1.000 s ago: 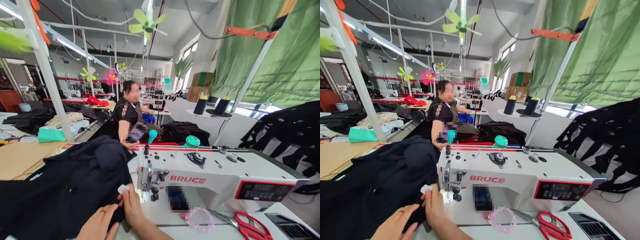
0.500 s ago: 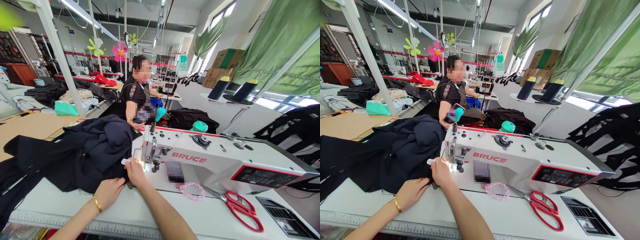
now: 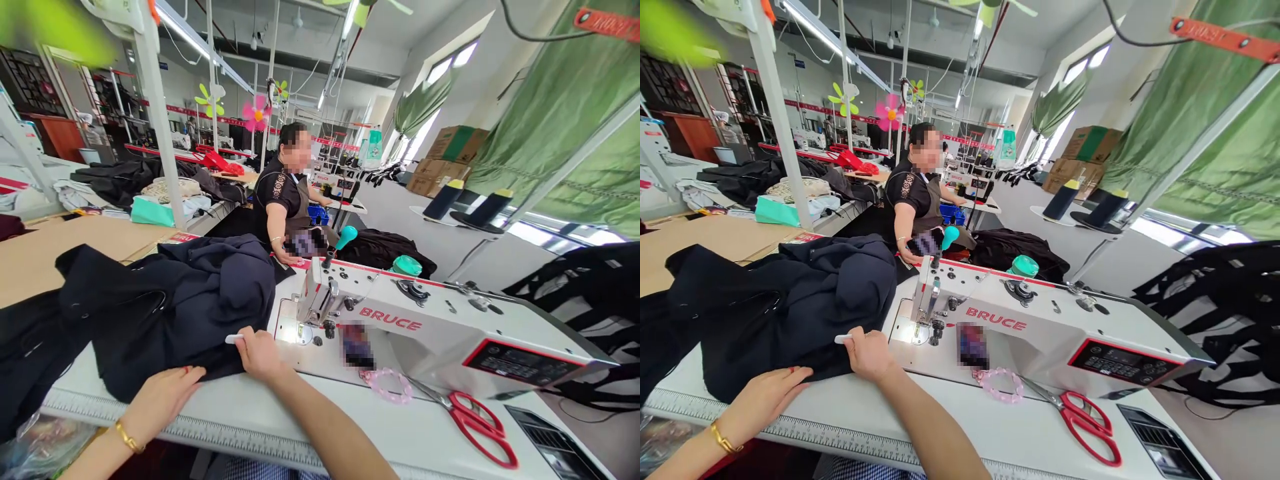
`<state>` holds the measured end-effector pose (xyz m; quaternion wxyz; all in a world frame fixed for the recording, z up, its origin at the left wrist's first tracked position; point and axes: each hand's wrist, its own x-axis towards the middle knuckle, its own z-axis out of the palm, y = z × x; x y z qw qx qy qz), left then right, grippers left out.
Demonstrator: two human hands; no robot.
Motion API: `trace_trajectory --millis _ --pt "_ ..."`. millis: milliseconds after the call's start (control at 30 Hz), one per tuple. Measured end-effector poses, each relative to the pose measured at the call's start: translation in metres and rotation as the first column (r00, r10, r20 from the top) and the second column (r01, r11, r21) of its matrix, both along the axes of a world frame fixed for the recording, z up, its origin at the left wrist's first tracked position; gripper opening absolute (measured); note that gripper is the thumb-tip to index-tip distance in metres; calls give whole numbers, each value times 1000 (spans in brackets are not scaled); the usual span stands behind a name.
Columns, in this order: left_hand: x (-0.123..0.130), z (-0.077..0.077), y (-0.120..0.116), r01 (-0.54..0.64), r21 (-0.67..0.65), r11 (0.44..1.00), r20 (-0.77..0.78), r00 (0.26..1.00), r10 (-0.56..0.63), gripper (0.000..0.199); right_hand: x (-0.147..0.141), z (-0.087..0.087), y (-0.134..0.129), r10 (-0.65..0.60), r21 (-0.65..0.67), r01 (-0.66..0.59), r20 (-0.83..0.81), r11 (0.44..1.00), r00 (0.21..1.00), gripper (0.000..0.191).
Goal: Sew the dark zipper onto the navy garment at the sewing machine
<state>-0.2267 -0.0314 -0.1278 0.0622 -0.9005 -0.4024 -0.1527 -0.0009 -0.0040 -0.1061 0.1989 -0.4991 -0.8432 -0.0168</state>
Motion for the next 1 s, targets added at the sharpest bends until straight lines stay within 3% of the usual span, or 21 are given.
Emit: trace_trajectory --millis 100,167,267,400,633,733,867,1000 --pt "-10 -1 7 -95 47 994 31 995 93 30 -5 6 -4 34 21 -35 16 999 999 32" --pt "-12 -2 6 -93 106 990 55 995 87 31 5 8 -10 59 11 -59 14 998 998 37" --pt "-11 -3 -2 34 175 984 67 997 -47 29 33 3 -21 49 -41 -50 -6 998 999 49" --pt "-1 -1 -15 179 144 973 57 980 -189 31 62 -6 -36 -12 -116 9 -24 993 1000 54" --pt "34 18 -39 210 171 963 33 975 -219 27 30 5 -79 59 -109 -60 -11 992 998 44" --pt "45 10 -54 232 228 945 70 965 -254 32 19 7 -94 87 -114 -96 -80 989 993 35" --pt "46 -13 -60 117 241 963 226 959 -173 43 27 3 -104 73 -122 -100 -212 987 975 19" --pt "33 -23 -51 111 177 978 157 978 -139 45 41 0 -105 25 -112 -46 -186 993 982 16"
